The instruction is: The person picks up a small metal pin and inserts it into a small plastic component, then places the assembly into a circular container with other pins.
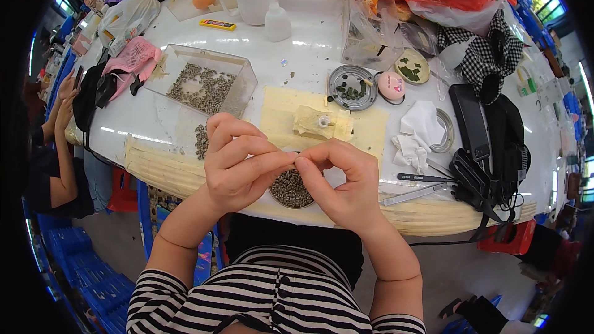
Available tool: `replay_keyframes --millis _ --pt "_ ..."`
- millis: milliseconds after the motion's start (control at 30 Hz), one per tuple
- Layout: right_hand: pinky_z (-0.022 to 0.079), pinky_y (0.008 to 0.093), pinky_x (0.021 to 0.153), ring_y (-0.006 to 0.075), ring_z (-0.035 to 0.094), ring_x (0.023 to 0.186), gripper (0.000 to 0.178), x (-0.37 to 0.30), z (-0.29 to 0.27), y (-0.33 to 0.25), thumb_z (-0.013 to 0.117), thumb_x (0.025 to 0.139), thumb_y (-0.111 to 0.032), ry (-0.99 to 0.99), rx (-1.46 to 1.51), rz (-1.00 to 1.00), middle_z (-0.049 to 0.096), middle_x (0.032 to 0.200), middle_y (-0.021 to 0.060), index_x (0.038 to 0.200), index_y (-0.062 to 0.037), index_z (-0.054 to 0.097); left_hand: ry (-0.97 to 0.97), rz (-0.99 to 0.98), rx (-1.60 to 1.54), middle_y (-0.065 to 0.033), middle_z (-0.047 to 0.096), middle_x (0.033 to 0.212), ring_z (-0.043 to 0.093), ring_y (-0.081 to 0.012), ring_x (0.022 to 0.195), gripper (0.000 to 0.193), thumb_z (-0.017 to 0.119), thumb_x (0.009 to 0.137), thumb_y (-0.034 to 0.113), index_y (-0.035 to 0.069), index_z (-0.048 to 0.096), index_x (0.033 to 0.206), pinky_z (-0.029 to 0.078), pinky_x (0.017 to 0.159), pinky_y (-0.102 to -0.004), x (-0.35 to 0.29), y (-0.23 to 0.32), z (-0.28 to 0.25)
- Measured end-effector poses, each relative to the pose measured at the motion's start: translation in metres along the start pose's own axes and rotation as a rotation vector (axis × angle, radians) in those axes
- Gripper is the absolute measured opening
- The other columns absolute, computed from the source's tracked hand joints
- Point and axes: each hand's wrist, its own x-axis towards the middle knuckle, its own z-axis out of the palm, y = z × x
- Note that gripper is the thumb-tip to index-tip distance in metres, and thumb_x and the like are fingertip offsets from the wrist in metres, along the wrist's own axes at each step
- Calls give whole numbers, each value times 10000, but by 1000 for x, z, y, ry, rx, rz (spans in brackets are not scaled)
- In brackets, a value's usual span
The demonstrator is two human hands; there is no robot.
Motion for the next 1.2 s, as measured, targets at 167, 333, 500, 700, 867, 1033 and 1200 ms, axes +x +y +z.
replay_keyframes --millis 167,333,500,700,867,1033,1200 --pt "489 248 672 117 627 706 35 3 1 -6 684 882 4 16 -170 -119 684 770 62 862 30 697 -17 27 51 68 623 832 551 -180 846 335 803 601 173 139 794 933 355 780 -372 1 -1 0" --pt "482 251 656 120 616 681 28 3 4 -7 687 870 8 39 -221 -131 682 751 61 855 27 702 -33 42 82 69 625 834 551 -175 842 333 789 605 182 136 796 934 354 783 -371 0 -3 0" --pt "499 246 605 125 634 639 16 4 2 0 723 858 8 24 -155 -145 680 741 69 868 18 717 -39 35 43 73 625 827 552 -172 839 338 790 608 181 137 796 943 352 784 -369 1 -4 -2" --pt "510 249 672 99 630 704 39 0 0 -1 676 910 -3 -23 60 24 687 782 54 899 24 701 -36 -27 -80 69 627 817 553 -172 832 288 825 652 163 144 798 938 358 778 -360 4 -3 -5" --pt "516 249 731 90 631 767 77 -1 1 -5 621 973 -27 -92 257 136 690 825 41 955 23 676 -34 -112 -214 36 636 816 553 -186 821 230 859 705 141 130 795 926 383 756 -338 3 -3 -6" --pt "516 242 738 88 630 782 97 -2 1 -3 619 997 -59 -90 255 117 683 845 41 987 23 669 -21 -132 -250 20 630 808 551 -194 811 226 865 707 120 122 794 921 407 742 -325 3 -3 -3" --pt "521 234 743 85 635 798 124 -2 1 -2 606 1019 -87 -111 262 123 675 854 37 1012 24 661 -14 -124 -249 21 634 811 551 -193 807 235 865 706 115 123 795 930 412 737 -320 3 -3 -2"
